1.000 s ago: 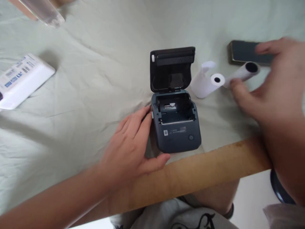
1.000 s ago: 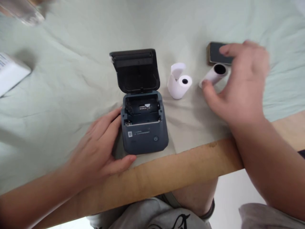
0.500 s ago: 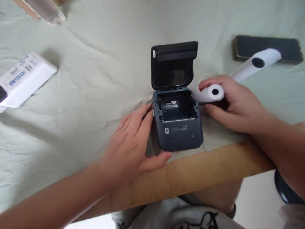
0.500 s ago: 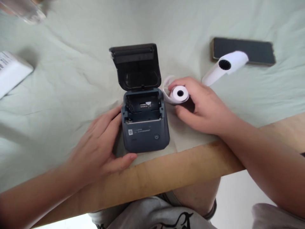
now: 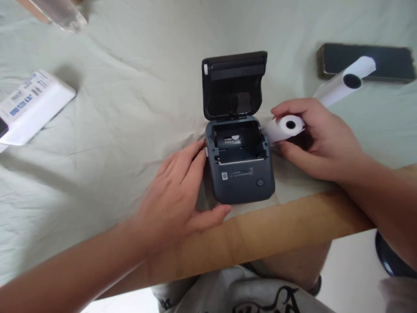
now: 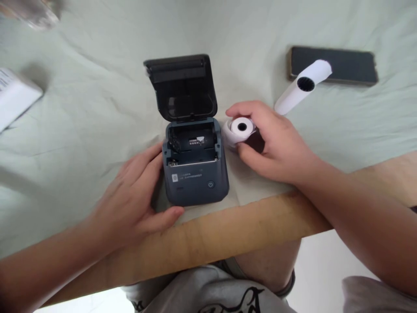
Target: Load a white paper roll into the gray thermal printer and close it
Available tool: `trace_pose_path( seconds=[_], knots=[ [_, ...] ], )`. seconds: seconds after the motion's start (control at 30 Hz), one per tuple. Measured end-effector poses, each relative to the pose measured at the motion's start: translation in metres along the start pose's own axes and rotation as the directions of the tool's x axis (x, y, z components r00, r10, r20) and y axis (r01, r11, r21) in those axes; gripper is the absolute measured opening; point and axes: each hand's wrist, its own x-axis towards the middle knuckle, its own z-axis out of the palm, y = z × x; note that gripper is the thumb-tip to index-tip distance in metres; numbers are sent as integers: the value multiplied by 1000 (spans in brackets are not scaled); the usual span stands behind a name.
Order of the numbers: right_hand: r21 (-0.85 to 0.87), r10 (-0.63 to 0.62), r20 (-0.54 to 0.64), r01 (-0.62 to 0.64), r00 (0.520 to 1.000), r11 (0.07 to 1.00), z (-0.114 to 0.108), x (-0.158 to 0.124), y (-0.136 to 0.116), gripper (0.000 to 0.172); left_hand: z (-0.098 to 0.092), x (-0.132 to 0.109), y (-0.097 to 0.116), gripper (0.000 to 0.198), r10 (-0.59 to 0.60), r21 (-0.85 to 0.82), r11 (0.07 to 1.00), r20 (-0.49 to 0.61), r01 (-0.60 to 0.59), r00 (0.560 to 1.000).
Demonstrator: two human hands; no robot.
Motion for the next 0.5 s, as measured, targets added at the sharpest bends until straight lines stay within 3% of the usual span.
trace_pose_path(
  seconds=[0.2, 0.33, 0.5],
  knots=[
    [-25, -36, 30, 37, 999, 999, 6, -3, -1, 41, 9, -6, 9, 111, 16, 175, 984, 22, -20, 1000],
    [-29, -175, 14, 175, 984, 984, 15, -8, -4, 39, 11, -11, 20, 98, -2, 246, 969, 54, -11, 999],
    [-46, -121, -38, 119, 992, 992, 20, -18, -13, 46, 8, -12, 30, 96, -29, 214, 977, 52, 17, 998]
  ],
)
